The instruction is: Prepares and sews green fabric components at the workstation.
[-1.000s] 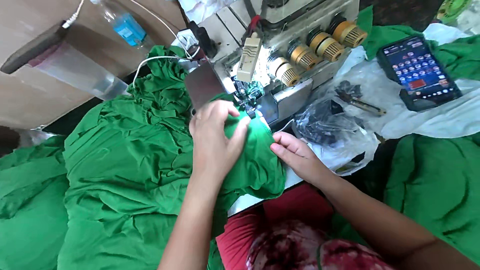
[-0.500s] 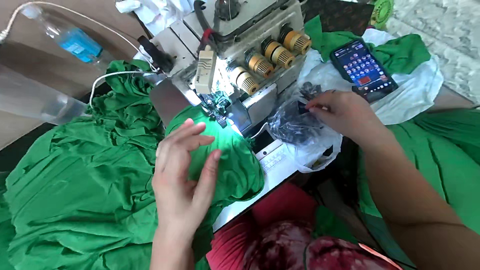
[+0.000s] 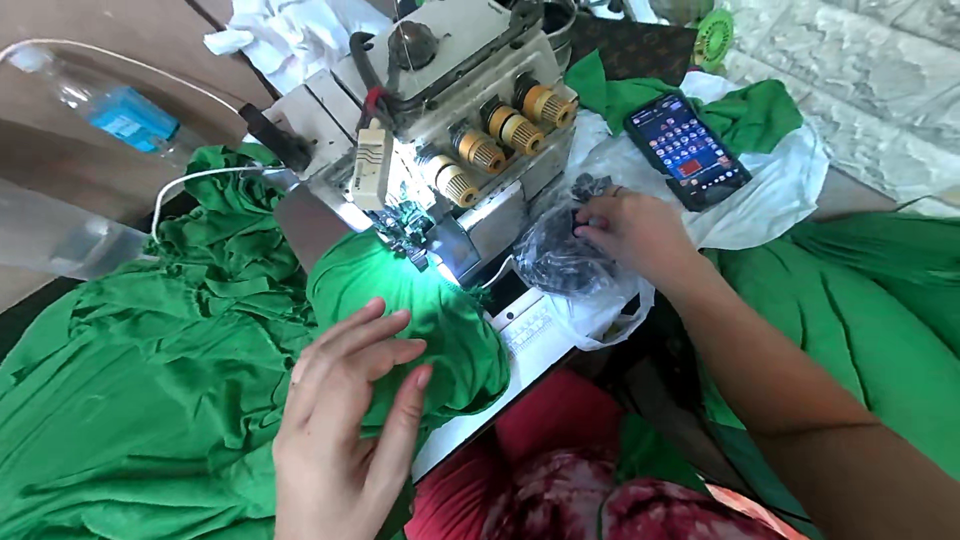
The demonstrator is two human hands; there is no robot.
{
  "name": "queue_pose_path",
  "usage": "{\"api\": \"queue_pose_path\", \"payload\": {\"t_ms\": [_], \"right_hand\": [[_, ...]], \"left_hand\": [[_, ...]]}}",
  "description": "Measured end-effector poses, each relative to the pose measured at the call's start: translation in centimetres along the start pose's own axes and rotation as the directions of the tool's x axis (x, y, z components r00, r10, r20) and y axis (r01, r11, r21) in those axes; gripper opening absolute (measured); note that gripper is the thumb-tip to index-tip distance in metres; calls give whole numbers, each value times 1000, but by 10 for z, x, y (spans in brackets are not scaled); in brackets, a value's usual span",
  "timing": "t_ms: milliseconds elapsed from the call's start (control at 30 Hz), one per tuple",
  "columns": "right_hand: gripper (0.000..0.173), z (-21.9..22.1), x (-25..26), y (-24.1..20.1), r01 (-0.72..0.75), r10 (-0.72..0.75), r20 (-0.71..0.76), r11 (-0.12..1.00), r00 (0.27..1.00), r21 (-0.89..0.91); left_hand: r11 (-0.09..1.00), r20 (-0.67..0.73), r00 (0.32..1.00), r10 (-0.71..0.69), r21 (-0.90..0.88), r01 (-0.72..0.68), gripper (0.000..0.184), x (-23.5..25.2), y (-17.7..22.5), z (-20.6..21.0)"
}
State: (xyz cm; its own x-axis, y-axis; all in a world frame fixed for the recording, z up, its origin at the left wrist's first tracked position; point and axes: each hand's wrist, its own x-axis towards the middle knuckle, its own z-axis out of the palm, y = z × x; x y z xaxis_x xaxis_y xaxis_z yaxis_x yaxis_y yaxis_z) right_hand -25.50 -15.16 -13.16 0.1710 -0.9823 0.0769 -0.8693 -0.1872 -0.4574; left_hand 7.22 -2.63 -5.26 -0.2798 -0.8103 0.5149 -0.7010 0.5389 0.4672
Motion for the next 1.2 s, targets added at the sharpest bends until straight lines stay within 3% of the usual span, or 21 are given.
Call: {"api": "queue_pose_path", "payload": {"t_ms": [200,400,467,600,933,1200], "right_hand": [[14,-4,-7,1,112,-101,-87,985,991,129],[28,0,-3,-1,46,-46,-8,999,999,-6],[19,2,-4,-2,81,-81,-26,997,996,5],[17,1,-6,0,146,-133,-107,981,985,128],[21,-13,-12,8,92,-73,-66,926,995,366],[14,-26,-19,16,117,-80,-96,863,992,491]], "left_hand": [[997,15,1000,12,-75,-10,17,-2,8,1],[998,43,999,12,-55,-10,18,-5,8,1],[999,49,999,3,-37,-2,18,-8,7,-3],[999,34,999,-23,-46,24,18,-13,5,-10],[994,45,998,-33,-102,38,17,-18,5,-2],[967,33,995,-95,-236,101,17,-21,7,12]]}}
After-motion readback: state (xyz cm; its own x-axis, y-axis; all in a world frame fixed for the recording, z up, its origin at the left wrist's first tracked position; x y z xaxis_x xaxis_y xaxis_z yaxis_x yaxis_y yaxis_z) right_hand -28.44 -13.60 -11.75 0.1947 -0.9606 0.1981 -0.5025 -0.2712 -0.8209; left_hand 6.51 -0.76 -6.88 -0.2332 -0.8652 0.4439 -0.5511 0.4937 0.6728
